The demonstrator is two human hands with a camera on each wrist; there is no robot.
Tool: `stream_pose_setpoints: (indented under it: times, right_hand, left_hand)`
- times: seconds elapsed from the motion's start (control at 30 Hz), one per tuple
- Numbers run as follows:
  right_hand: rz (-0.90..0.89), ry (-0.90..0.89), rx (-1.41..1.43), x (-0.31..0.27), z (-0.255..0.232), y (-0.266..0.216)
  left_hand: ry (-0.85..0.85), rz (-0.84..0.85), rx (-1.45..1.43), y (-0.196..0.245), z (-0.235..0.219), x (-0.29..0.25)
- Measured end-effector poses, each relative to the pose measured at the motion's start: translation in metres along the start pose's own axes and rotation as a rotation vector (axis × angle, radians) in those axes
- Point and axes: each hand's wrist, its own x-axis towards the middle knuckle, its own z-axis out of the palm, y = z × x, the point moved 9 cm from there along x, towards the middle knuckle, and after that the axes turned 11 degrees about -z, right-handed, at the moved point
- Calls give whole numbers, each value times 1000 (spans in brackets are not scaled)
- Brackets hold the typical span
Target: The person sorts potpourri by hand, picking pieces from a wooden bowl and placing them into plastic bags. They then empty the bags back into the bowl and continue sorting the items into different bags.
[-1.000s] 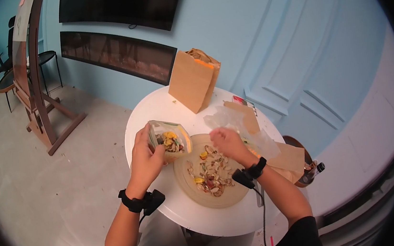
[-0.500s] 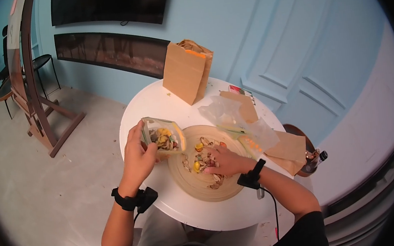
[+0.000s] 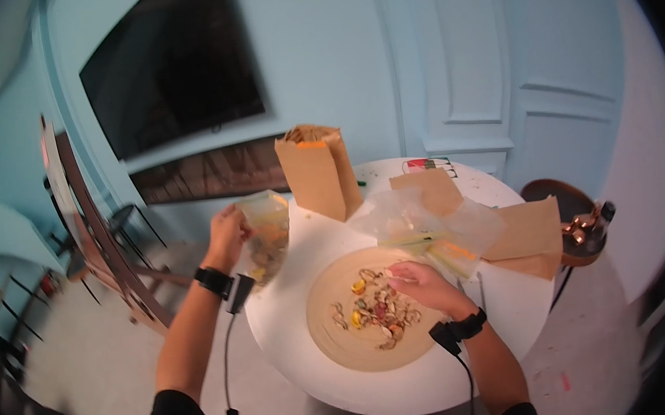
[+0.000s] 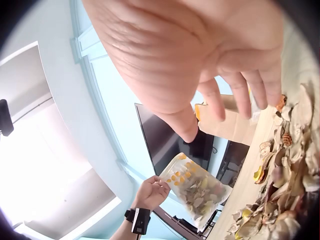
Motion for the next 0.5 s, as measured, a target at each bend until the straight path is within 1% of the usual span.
stream_pose_setpoints:
  times: [0.03, 0.07, 0.13, 0.2, 0.3, 0.43, 0.47, 0.5]
  right_hand:
    - [-32, 64, 42, 1, -5, 3]
    - [-22, 127, 164, -2, -8, -5]
    - [-85, 149, 154, -3, -11, -5]
    - [-138, 191, 167, -6, -12, -1]
    - [-97, 141, 163, -11, -4, 11]
    - [-63, 142, 169, -16, 2, 17]
    - [-52, 146, 155, -17, 2, 15]
    - [-42, 150, 141, -17, 1, 13]
  left_hand:
    - [35, -15, -64, -6, 4, 7]
    - [41, -12, -125, -10, 10, 15]
    - [54, 1, -214, -16, 24, 38]
    - [54, 19, -294, -19, 48, 45]
    - [136, 2, -339, -35, 64, 99]
    - [166, 33, -420, -42, 108, 133]
    - [182, 26, -381, -50, 116, 138]
    - [161, 0, -357, -59, 125, 144]
